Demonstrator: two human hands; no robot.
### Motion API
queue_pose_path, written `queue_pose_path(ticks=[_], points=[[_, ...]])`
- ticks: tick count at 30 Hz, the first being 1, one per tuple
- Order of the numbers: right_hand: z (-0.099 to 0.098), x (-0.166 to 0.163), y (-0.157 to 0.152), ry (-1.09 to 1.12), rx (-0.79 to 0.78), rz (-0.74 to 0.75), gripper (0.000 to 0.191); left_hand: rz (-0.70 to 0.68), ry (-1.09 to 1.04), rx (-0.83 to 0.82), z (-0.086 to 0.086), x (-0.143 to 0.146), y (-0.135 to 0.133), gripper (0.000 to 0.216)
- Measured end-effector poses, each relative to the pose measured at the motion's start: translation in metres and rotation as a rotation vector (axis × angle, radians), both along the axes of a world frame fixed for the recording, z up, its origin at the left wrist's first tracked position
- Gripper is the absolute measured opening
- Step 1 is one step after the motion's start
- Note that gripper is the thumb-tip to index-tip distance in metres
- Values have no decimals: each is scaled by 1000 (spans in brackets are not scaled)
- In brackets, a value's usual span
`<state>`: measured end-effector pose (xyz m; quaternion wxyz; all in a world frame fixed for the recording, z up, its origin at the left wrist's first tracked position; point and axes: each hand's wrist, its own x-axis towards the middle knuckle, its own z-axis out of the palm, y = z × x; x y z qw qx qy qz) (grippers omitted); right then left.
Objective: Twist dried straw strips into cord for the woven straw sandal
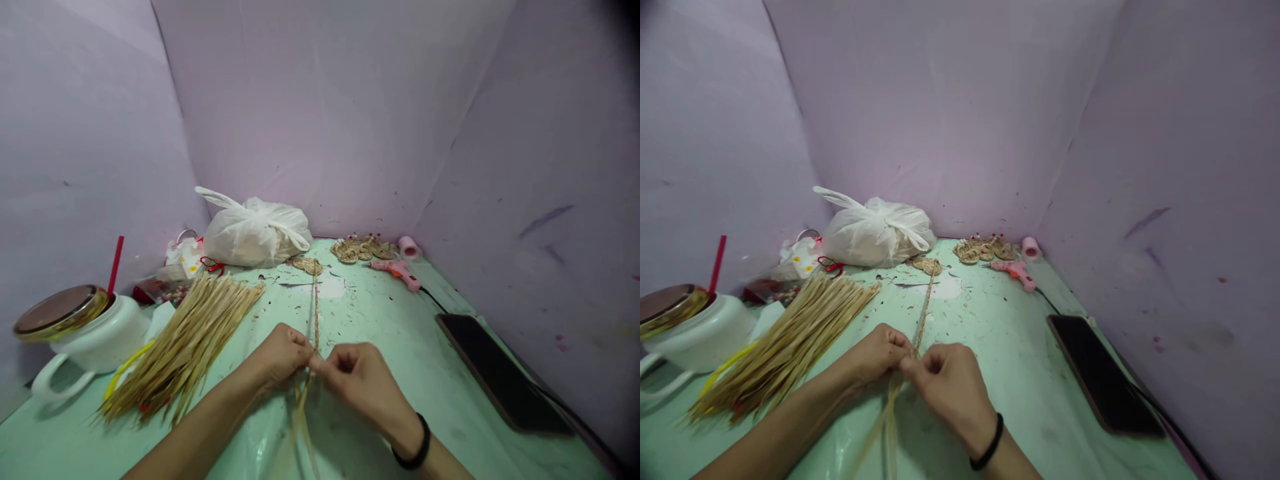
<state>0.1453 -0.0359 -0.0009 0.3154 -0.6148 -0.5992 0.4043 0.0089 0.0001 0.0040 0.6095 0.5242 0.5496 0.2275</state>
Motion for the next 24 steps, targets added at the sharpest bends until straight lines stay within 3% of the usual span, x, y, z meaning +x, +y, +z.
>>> queue_pose_path(ticks=[3, 7, 12, 19, 24], points=[[-2, 1, 8, 239, -22, -119, 23, -32, -6, -48, 2, -2, 1, 9], [-11, -7, 12, 536, -320, -47, 15, -79, -69, -40, -2, -3, 1, 8], [-17, -11, 13, 408, -265, -65, 16, -131, 19, 34, -7, -6, 5, 5], [-15, -10, 13, 409, -290, -82, 12, -212, 364, 196, 8, -10, -4, 17], [-21, -15, 10, 529, -241, -137, 9, -207, 781, 540, 10, 14, -40, 25]])
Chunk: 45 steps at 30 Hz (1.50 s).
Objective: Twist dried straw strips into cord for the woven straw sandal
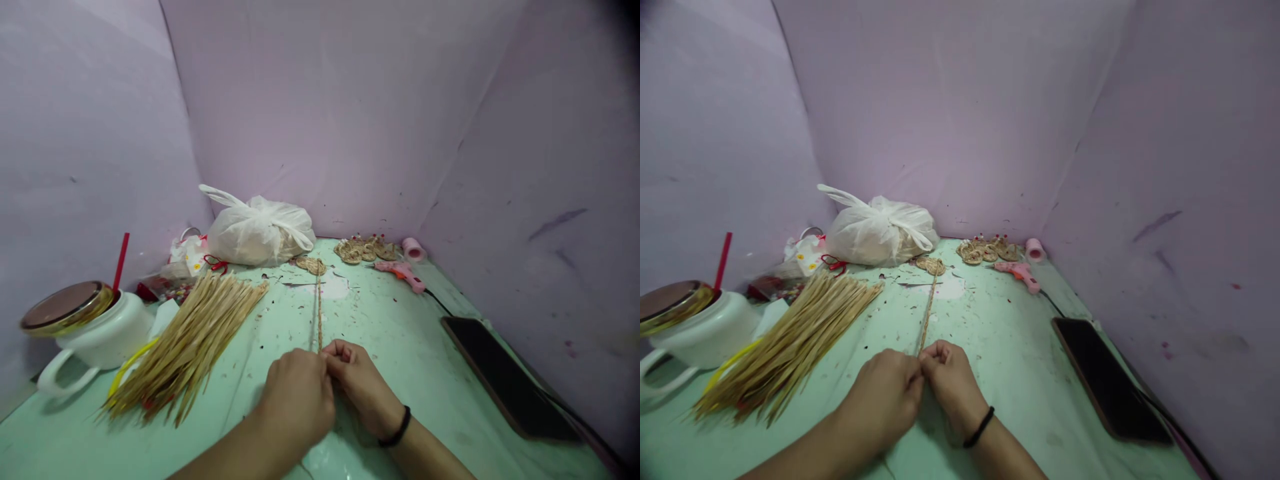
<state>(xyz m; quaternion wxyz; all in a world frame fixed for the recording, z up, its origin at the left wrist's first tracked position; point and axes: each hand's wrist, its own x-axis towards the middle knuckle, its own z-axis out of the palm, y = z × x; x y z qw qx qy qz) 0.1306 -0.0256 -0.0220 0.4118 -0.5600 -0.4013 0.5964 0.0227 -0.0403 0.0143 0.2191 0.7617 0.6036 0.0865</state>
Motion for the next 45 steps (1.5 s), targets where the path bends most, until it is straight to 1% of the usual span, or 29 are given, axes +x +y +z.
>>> queue_pose_path(ticks=[1, 3, 5, 6, 7, 8, 9, 10, 12, 13, 14, 15, 17, 20, 21, 23, 25, 27, 29, 33, 36, 38, 40, 42, 44, 45], points=[[-2, 0, 0, 18, 5, -8, 10, -6, 59, 39, 0, 4, -5, 27], [-3, 0, 0, 48, 19, -4, 13, -28, 92, 44, 2, 5, -9, 27], [-2, 2, 0, 77, 27, 18, 16, -13, -7, -4, 6, 0, -3, 25], [-1, 4, 0, 86, 26, 33, 18, 15, -102, -51, 9, -4, 3, 27], [1, 5, 0, 90, 21, 51, 19, 83, -211, -107, 11, -9, 10, 29], [3, 7, 0, 89, 13, 73, 21, 168, -339, -179, 12, -13, 16, 28], [4, 8, 0, 89, 6, 96, 23, 225, -477, -285, 12, -16, 22, 23], [5, 9, 0, 98, 4, 120, 25, 246, -600, -423, 11, -18, 27, 20], [6, 11, 0, 130, 19, 161, 25, 231, -784, -689, 5, -19, 34, 16], [6, 12, 0, 134, 32, 180, 24, 222, -834, -779, 0, -17, 35, 14], [5, 12, 1, 121, 46, 197, 22, 229, -862, -822, -4, -16, 36, 12], [3, 13, 2, 90, 62, 217, 19, 251, -871, -824, -9, -14, 36, 10], [0, 14, 4, -14, 108, 252, 12, 298, -842, -742, -15, -11, 35, 7], [-4, 17, 5, -214, 233, 277, 4, 311, -744, -614, -17, -9, 34, 11], [-4, 18, 5, -305, 281, 279, 3, 305, -726, -581, -17, -9, 33, 13], [-3, 21, 4, -514, 348, 273, 8, 285, -719, -530, -16, -8, 33, 14], [0, 23, 2, -682, 343, 257, 12, 270, -703, -465, -17, -6, 32, 13], [3, 23, -1, -740, 286, 246, 14, 254, -661, -415, -20, -5, 32, 12], [6, 20, -5, -730, 252, 249, 14, 254, -638, -427, -21, -5, 32, 12], [10, 10, -18, -726, 302, 254, 15, 297, -684, -545, -21, -9, 32, 13], [11, 6, -22, -737, 344, 265, 16, 264, -749, -569, -18, -13, 33, 12], [13, 9, -19, -704, 329, 286, 15, 227, -793, -589, -17, -14, 34, 8], [14, 16, -12, -622, 283, 254, 16, 203, -831, -616, -16, -16, 36, 7], [16, 23, -3, -469, 219, 153, 22, 184, -862, -645, -17, -17, 38, 8], [17, 28, 4, -250, 96, 73, 23, 167, -881, -671, -18, -19, 39, 8], [17, 29, 6, -135, 12, 69, 22, 160, -887, -680, -19, -19, 40, 7]])
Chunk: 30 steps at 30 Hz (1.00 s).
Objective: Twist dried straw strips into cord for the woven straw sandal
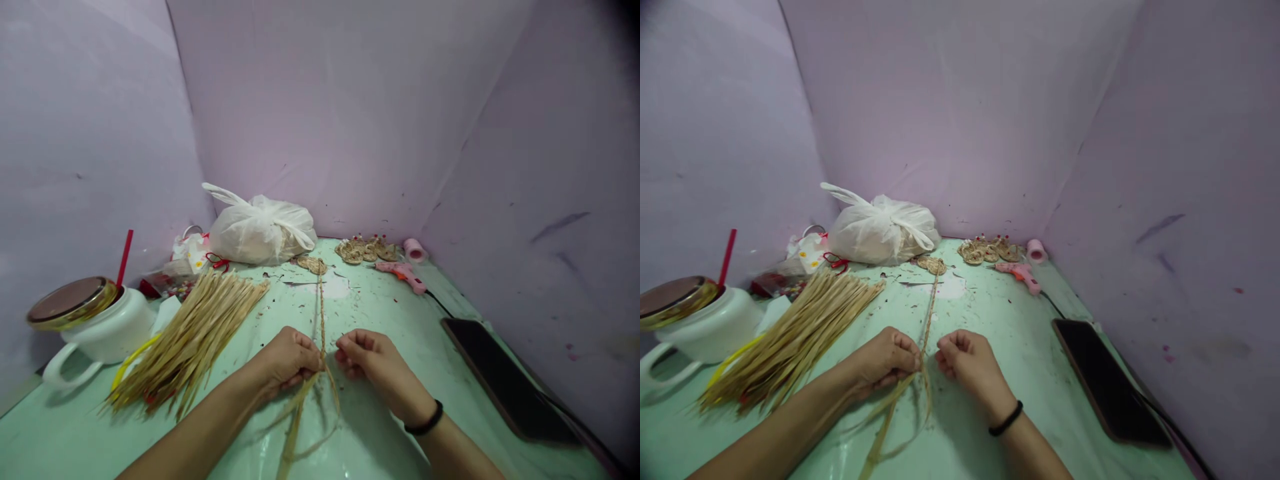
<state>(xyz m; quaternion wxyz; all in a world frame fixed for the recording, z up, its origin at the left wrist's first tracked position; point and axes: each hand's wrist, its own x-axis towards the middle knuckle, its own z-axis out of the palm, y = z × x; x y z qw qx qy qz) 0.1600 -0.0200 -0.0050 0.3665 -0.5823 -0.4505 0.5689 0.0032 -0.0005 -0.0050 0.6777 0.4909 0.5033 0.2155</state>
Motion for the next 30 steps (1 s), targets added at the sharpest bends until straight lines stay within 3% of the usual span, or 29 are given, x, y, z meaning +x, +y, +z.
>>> queue_pose_path(ticks=[3, 9, 14, 19, 27, 30], points=[[-1, 1, -1, 244, -209, 80, 24, -8, -18, -6, -2, 0, 1, 5], [-3, 1, -6, 355, -254, 288, 32, -29, -32, 9, -5, 1, 3, 4], [-14, -4, 0, 155, -61, 129, 27, -21, 1, 14, -6, 1, 2, 3], [-23, -9, 3, -22, 156, 90, 12, -16, 9, 10, -6, 2, 2, 3], [-13, -8, -1, -16, 134, 126, 4, -13, 9, 14, -9, 2, 3, 3], [-12, -5, 1, -25, 129, 86, 13, -17, -9, 3, -9, 1, 3, 3]])
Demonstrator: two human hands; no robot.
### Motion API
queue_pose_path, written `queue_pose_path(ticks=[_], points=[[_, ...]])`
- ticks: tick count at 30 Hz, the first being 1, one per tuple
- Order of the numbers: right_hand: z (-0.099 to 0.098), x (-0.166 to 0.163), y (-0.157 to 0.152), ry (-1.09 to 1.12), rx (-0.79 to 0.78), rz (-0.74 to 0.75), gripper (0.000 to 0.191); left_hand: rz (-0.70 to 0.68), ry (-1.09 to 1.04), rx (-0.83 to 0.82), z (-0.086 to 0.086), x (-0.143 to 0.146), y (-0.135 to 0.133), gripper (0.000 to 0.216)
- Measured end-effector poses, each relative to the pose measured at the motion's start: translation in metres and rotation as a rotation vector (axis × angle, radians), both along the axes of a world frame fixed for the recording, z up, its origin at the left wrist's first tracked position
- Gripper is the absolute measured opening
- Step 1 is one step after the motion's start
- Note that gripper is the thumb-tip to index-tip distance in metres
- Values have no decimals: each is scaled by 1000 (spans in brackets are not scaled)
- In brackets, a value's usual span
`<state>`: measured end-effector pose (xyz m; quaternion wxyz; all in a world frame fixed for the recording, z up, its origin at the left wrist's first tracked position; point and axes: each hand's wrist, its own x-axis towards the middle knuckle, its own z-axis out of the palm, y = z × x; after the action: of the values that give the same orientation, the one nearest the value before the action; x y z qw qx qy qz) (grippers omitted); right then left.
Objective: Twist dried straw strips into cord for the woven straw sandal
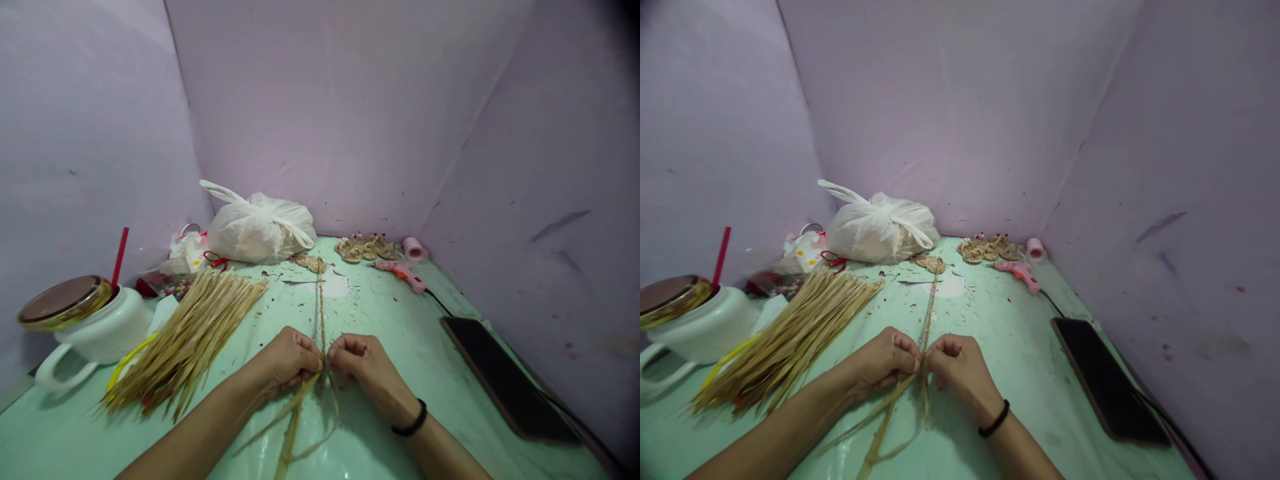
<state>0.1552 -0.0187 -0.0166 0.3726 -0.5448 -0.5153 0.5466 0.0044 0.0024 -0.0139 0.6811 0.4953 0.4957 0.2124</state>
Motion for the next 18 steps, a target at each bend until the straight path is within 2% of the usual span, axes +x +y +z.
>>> queue_pose_path(ticks=[2, 4, 7, 9, 15, 18], points=[[0, 2, 2, 4, -15, -58, 27, -1, -10, -11, 1, 0, 0, 3], [1, 4, 1, 32, -81, -77, 31, -4, -22, -13, 2, 0, 0, 4], [6, 3, -3, 87, -274, 83, 32, -8, -36, -9, 3, -1, 0, 2], [9, 2, -6, 94, -336, 200, 35, -14, -41, -3, 3, -1, 0, 1], [13, 9, -5, 66, -354, 270, 31, -29, -36, 12, 5, -1, -2, 2], [13, 9, -5, 146, -363, 234, 32, -27, -45, 10, 6, -1, -2, 3]])
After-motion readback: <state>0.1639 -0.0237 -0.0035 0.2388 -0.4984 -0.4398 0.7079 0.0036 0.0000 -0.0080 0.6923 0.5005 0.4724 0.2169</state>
